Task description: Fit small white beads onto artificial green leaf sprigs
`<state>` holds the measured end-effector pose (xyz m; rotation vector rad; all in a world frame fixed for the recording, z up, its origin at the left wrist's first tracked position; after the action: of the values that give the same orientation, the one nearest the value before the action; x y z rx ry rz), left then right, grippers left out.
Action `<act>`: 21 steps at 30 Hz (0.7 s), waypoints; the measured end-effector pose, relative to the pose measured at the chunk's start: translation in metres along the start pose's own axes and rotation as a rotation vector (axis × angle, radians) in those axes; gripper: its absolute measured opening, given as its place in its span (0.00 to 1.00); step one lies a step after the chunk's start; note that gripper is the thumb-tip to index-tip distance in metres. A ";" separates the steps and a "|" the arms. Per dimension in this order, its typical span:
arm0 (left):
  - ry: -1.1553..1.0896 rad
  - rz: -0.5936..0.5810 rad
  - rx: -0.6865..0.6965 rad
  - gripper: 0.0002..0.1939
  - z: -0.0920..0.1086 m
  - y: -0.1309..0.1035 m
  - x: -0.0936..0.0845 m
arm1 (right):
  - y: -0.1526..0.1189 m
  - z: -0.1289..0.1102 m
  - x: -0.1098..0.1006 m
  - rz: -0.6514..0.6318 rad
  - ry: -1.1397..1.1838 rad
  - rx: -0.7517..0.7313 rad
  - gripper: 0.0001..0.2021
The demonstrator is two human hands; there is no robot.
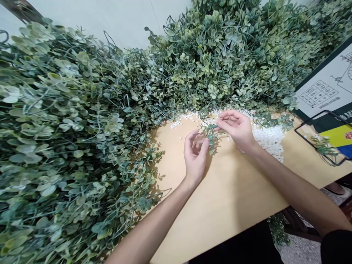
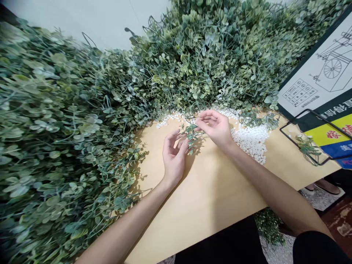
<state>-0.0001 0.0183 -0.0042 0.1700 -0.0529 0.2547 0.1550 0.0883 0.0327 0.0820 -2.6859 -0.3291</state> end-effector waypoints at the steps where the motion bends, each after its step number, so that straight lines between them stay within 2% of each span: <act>1: -0.002 0.015 -0.003 0.21 -0.001 0.000 -0.001 | 0.000 0.001 0.000 0.004 0.004 -0.026 0.18; 5: 0.025 0.055 0.021 0.20 -0.001 0.001 -0.003 | -0.003 -0.001 0.000 0.008 -0.027 -0.145 0.13; 7: 0.056 0.044 0.009 0.17 0.001 0.000 -0.003 | -0.006 -0.003 0.004 0.013 -0.080 -0.203 0.11; 9: 0.078 0.024 -0.021 0.14 0.005 -0.002 -0.003 | -0.010 -0.007 0.009 0.025 -0.125 -0.272 0.10; 14: -0.054 -0.066 -0.150 0.18 0.010 -0.005 0.001 | -0.023 -0.014 0.019 0.034 -0.257 -0.506 0.04; 16: -0.137 -0.061 -0.157 0.18 0.009 -0.003 0.002 | -0.026 -0.015 0.020 -0.039 -0.338 -0.670 0.08; 19: -0.251 -0.016 -0.154 0.15 0.006 0.001 0.002 | -0.031 -0.015 0.018 -0.229 -0.451 -0.943 0.18; 21: -0.315 0.022 -0.169 0.13 0.003 0.005 0.000 | -0.033 -0.013 0.015 -0.366 -0.532 -1.029 0.22</act>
<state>-0.0011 0.0224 -0.0001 0.0401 -0.3880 0.2425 0.1467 0.0517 0.0423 0.1875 -2.5913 -2.0097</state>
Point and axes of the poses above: each hand's wrist, its own y-axis towards the middle knuckle, its own x-axis out of the palm, z = x × y, the point moved 2 cm from there along y, towards the middle knuckle, and after that the axes turned 11 degrees about y, right-handed, at the moved point
